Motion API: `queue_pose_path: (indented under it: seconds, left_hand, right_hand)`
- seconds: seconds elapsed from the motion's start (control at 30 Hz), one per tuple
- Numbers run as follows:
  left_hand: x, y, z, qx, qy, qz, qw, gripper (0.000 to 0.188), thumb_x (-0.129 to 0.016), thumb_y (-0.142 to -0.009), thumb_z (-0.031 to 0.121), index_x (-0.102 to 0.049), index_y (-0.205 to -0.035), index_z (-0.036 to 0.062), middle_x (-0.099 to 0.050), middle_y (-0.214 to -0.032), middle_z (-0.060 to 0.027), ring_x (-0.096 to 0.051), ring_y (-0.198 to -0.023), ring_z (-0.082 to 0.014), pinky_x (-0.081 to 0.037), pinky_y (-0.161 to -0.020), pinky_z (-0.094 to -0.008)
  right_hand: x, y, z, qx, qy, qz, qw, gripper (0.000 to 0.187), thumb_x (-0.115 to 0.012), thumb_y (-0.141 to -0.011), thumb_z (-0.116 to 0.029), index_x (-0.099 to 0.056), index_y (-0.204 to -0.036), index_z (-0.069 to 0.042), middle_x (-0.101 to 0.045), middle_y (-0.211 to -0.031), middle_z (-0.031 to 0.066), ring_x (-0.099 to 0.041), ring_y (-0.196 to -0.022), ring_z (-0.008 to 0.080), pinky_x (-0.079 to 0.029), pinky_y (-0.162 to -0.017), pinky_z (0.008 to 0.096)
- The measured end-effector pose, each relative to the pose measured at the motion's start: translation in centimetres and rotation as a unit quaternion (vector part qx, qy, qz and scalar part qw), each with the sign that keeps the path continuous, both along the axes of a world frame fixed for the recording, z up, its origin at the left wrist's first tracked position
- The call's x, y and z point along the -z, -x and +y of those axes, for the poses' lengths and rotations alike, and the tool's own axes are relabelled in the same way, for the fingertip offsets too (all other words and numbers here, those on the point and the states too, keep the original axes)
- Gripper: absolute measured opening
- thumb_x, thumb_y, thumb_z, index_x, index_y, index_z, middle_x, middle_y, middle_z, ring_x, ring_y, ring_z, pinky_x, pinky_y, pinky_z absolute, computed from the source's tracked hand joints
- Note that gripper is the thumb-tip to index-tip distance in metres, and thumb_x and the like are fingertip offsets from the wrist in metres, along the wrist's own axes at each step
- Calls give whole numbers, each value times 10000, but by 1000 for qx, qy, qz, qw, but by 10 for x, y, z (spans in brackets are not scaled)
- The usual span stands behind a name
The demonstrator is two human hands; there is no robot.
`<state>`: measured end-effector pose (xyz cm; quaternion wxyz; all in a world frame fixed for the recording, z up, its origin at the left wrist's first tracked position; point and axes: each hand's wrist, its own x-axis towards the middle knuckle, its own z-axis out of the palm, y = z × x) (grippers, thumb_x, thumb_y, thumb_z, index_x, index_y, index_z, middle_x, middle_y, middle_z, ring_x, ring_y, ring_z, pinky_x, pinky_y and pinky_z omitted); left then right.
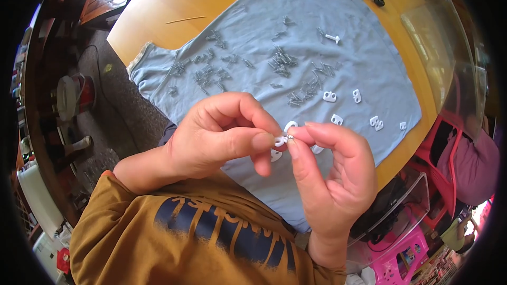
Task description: Assembling small plastic components by inserting metal screws into them by hand.
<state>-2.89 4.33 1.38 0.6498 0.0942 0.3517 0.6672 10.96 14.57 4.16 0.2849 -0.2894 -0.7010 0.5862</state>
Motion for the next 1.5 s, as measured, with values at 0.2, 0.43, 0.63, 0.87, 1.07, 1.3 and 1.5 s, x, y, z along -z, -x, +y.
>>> queue_pose_path:
  seconds: [0.2, 0.43, 0.63, 0.87, 1.07, 1.3, 1.5]
  left_hand:
    - [2, -1, 1, -21, -14, -21, 999, 157, -609, -835, -18, -567, -986, -11, -602, -845, -62, -597, -660, -118, -487, -609, -225]
    - [3, 2, 0, -8, -10, 35, 999, 165, -604, -839, -22, -579, -1002, -11, -596, -846, -41, -584, -666, -96, -478, -595, -213]
    - [2, 2, -1, -4, 7, 52, 999, 154, -608, -843, -16, -586, -995, -13, -617, -873, -49, -589, -687, -78, -486, -608, -202]
    - [5, -1, -2, -11, 7, 111, 994, 151, -608, -845, -21, -589, -994, -14, -622, -872, -43, -592, -716, -66, -489, -619, -193]
    - [13, -7, -3, -36, -33, 196, 979, 169, -613, -833, -40, -602, -1001, -26, -580, -896, -52, -590, -710, -72, -487, -624, -189]
    - [13, -7, -5, -28, -7, 197, 980, 160, -614, -841, -22, -596, -999, -18, -590, -892, -50, -591, -706, -75, -487, -618, -192]
    - [7, -4, -5, -14, 24, 90, 996, 141, -605, -856, 1, -583, -995, -4, -627, -884, -45, -593, -705, -71, -493, -622, -197]
  right_hand:
    - [1, -2, 0, -11, -22, -11, 1000, 294, -636, -757, 125, -538, -1024, 51, -637, -883, 118, -606, -817, 147, -471, -776, 257]
    - [-1, -1, -1, -30, 28, -19, 999, 299, -626, -768, 122, -527, -1041, 52, -632, -877, 108, -598, -826, 135, -465, -787, 251]
    - [1, -1, 0, -35, 24, -24, 999, 305, -624, -769, 123, -522, -1048, 54, -631, -876, 108, -600, -819, 134, -467, -785, 249]
    - [4, -1, 0, -33, -102, -50, 993, 226, -637, -768, 107, -574, -976, 43, -632, -855, 96, -596, -768, 133, -475, -722, 242]
    - [9, 0, -3, -17, -117, -46, 992, 208, -642, -771, 94, -586, -963, 37, -636, -833, 87, -590, -731, 138, -469, -680, 238]
    - [9, -2, -5, -9, -31, -60, 998, 193, -625, -788, 96, -581, -971, 52, -638, -852, 93, -600, -768, 132, -478, -735, 238]
    - [6, -3, -8, -7, 5, -39, 999, 250, -628, -783, 100, -561, -1022, 64, -642, -893, 112, -610, -829, 143, -480, -782, 249]
